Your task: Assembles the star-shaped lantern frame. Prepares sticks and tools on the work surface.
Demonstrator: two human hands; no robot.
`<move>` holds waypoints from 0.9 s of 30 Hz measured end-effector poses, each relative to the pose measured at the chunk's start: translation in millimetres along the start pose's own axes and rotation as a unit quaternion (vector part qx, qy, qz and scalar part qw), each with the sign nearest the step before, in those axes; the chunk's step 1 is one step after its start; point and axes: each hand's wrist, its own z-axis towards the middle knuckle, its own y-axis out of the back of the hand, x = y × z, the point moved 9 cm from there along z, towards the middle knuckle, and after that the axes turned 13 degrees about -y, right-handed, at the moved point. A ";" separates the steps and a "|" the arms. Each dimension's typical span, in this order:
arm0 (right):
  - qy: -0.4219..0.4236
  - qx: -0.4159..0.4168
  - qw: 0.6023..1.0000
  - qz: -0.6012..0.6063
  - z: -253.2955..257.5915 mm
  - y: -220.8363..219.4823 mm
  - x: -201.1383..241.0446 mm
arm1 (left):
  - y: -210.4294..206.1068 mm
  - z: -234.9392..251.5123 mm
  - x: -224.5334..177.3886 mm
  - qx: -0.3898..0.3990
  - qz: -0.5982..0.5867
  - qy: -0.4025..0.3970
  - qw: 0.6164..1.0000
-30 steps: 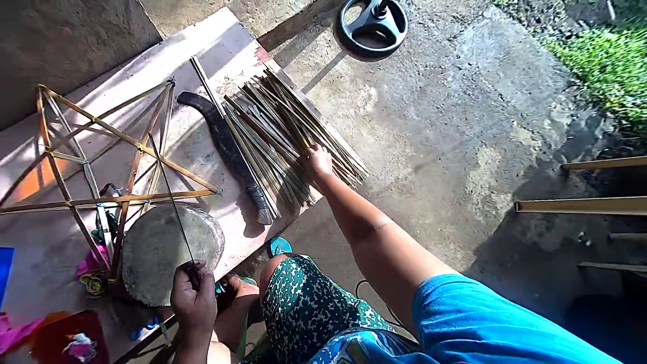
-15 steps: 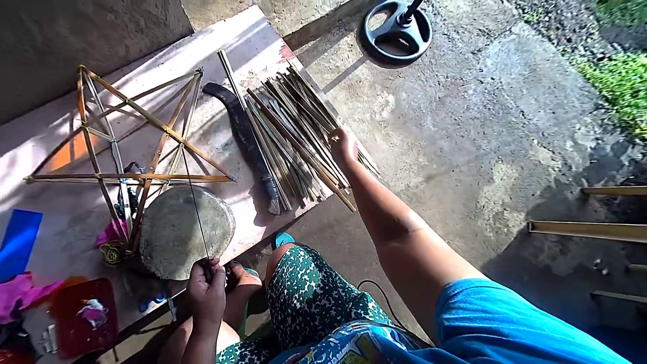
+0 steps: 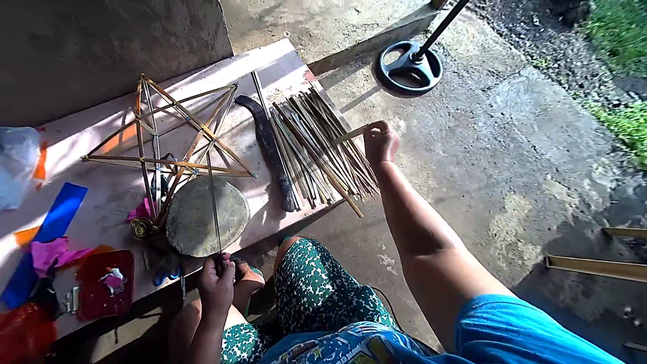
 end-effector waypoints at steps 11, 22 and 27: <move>0.316 0.121 0.914 0.225 -210.8 -9.9 166.1 | 64.2 -8.7 -38.1 -0.051 -0.007 -0.115 0.992; 0.430 0.243 0.853 0.167 -340.7 -108.2 208.7 | 70.9 -28.0 -52.9 -0.022 0.018 -0.119 0.993; 0.414 0.237 0.864 0.160 -338.7 -110.8 205.3 | 65.1 -33.2 -49.3 -0.016 0.005 -0.127 0.992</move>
